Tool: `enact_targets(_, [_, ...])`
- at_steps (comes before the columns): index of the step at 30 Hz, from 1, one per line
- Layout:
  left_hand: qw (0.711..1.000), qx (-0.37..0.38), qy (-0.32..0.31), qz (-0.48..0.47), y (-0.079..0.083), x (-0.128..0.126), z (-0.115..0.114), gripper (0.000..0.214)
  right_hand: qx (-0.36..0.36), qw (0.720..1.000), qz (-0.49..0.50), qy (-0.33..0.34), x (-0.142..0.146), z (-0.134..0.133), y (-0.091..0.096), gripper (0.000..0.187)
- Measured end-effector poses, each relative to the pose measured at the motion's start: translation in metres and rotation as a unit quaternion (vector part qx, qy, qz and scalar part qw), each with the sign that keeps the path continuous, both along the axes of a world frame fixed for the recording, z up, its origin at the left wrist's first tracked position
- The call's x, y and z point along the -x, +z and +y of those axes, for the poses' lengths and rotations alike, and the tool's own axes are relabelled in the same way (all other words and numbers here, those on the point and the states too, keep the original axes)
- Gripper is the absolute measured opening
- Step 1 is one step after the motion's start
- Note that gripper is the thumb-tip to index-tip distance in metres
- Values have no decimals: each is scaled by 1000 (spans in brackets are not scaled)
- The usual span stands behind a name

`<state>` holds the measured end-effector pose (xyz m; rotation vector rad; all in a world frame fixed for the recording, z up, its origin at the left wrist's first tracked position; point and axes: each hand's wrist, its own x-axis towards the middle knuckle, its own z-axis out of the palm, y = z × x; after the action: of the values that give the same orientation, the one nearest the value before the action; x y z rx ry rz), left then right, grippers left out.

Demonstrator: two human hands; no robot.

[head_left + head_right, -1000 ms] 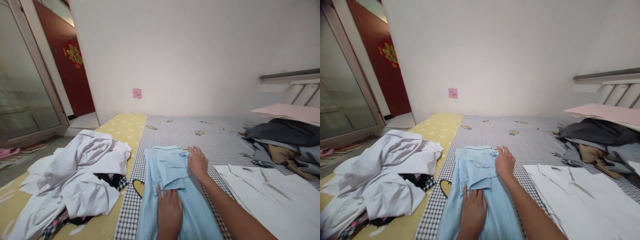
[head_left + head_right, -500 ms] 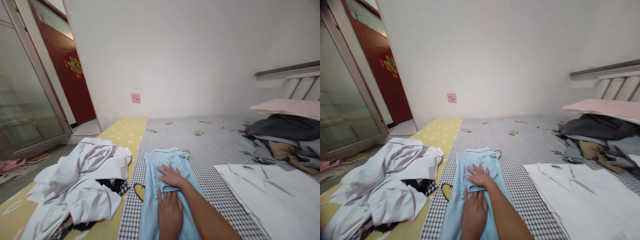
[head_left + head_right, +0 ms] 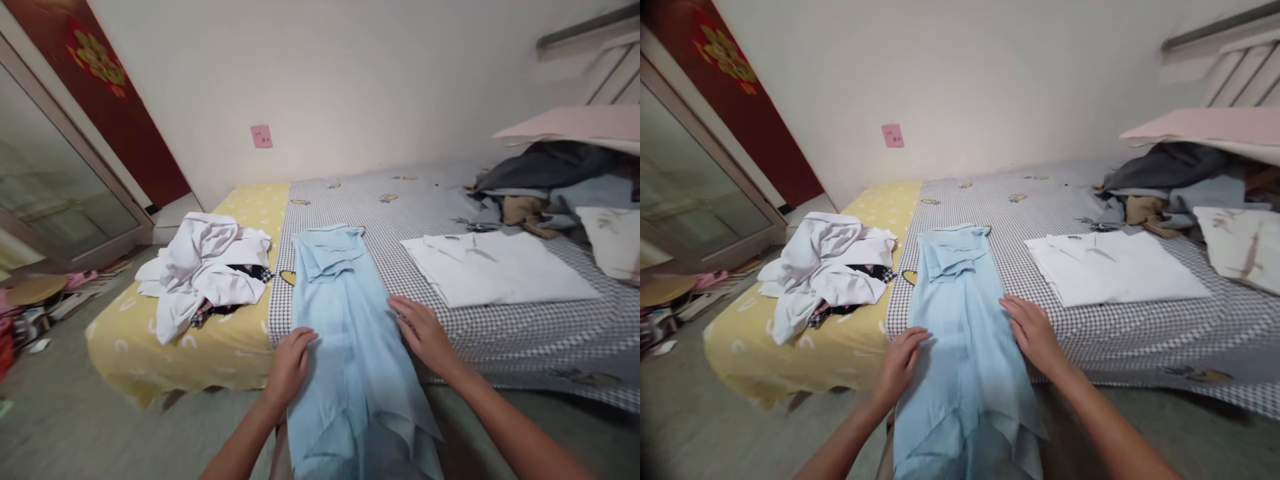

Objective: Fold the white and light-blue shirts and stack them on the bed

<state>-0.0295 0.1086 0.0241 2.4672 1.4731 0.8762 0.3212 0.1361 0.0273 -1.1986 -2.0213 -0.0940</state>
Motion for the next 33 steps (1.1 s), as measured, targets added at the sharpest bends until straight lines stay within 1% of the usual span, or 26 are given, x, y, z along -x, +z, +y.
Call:
enact_targets(3, [994,-103,20,35,-21,37,-46,43,-13,995,-60,-82,-27,-54,-50,56])
enact_targets(5, [983,-156,29,89,-33,51,-66,45,-9,985,-98,-139,-37,-80,-78,63])
enact_targets(6, [977,-175,33,116,-37,55,-73,47,-8,980,-108,-166,-38,-90,-87,66])
enact_targets(7, [972,-188,40,139,-40,55,-78,50,-9,976,-115,-187,-38,-97,-92,69])
enact_targets(8, [967,-196,49,157,-40,53,-81,52,-12,972,-118,-202,-37,-102,-93,72])
enact_targets(10, [959,-208,64,182,-35,46,-82,54,-20,970,-131,-202,-30,-107,-85,76])
enact_targets(12, [948,-224,50,218,-25,36,-80,53,-29,974,-161,-158,-21,-106,-68,76])
enact_targets(13, [940,-235,25,247,-18,32,-78,53,-39,975,-184,-120,-16,-105,-59,75])
enact_targets(15, [913,-258,-45,314,-5,26,-76,50,-73,969,-236,-17,-5,-102,-42,72])
enact_targets(17, [882,-282,-107,362,7,24,-74,44,-100,949,-280,102,6,-98,-30,63])
enact_targets(18, [871,-288,-133,375,11,24,-74,41,-93,939,-290,159,11,-96,-27,54])
enact_targets(19, [866,-284,-159,379,14,25,-73,40,-66,933,-286,210,16,-94,-24,45])
enact_targets(20, [869,-266,-189,372,17,26,-73,39,-20,930,-267,253,21,-91,-22,36])
enact_targets(21, [881,-226,-221,353,20,28,-72,40,39,927,-236,287,25,-87,-19,30])
enact_targets(22, [899,-162,-249,321,24,29,-70,41,106,924,-198,309,28,-83,-15,28])
enact_targets(23, [919,-77,-270,276,29,29,-68,43,174,919,-156,319,30,-78,-9,29])
enact_targets(24, [935,20,-278,219,34,29,-65,43,239,912,-112,315,31,-72,-1,30])
enact_targets(25, [944,117,-267,155,41,28,-61,42,302,900,-70,305,31,-66,9,31])
enact_targets(26, [945,204,-239,86,49,27,-55,38,362,884,-30,295,30,-57,21,31])
enact_targets(27, [939,277,-203,17,57,24,-47,32,420,860,7,290,29,-48,33,28])
enact_targets(28, [924,341,-166,-51,64,22,-36,25,476,829,42,289,28,-37,45,23])
enact_targets(29, [899,402,-126,-116,71,19,-22,20,526,797,83,285,27,-24,55,17])
enact_targets(30, [865,459,-79,-188,76,15,-7,16,565,766,134,276,26,-10,62,11])
enact_targets(31, [822,504,-31,-263,79,12,11,14,588,742,195,255,27,4,66,12])
enact_targets(32, [777,533,14,-335,80,8,29,14,596,725,262,223,28,19,67,19])
enact_targets(33, [737,544,55,-397,78,4,46,17,592,711,331,186,29,33,65,26])
